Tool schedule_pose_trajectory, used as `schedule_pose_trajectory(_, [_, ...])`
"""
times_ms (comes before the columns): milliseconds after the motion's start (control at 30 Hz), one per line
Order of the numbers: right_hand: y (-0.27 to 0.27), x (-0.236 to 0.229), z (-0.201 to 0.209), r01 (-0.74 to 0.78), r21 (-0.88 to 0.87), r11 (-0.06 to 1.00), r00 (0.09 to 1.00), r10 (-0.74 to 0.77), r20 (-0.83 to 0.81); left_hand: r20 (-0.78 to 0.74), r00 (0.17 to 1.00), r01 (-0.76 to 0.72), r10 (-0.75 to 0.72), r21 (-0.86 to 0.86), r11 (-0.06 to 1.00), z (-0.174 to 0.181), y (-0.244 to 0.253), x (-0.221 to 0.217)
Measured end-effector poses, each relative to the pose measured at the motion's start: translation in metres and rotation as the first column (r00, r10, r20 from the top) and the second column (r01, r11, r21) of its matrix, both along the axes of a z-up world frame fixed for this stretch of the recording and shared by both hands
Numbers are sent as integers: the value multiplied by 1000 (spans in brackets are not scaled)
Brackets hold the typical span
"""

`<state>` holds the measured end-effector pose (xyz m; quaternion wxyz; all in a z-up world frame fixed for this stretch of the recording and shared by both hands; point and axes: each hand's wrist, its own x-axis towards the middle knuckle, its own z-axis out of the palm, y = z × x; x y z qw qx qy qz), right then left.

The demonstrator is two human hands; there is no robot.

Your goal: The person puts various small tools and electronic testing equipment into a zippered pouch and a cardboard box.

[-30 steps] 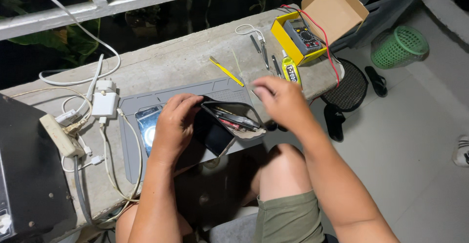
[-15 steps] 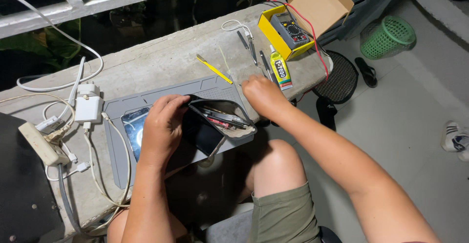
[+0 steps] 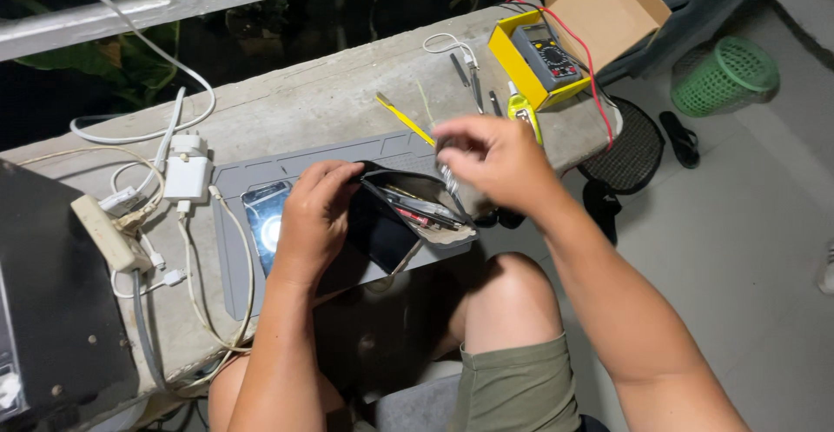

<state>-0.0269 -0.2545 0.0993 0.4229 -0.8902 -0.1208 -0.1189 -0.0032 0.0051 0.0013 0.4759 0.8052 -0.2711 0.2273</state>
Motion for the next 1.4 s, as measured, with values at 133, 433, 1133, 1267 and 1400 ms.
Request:
schedule_pose_trajectory(133, [34,-13,-8,-172,-116,978,981,180,67,22,1000,1,-2,9,1000,2,2,-1])
schedule_pose_trajectory(433, [-35,27,-35,58,-143,988,996,-46,82,-17,1000,11,-11,3,1000,-2,0,-1])
schedule_pose_trajectory(1133, [32,-25,10,-37,-302,953,996,59,64,-18,1000,-5,5,11,1000,0,1,-1])
schedule_pose_trajectory(1267, [33,-26,-11,-126,-420,899,991,132,-15,-17,1000,14,-14,6,1000,-1,1,-3])
schedule_pose_trajectory(1400, [-16,-4,-24,152,-187,970,969,-109,222,-33,999,7,-7,0,1000,-5,3,0])
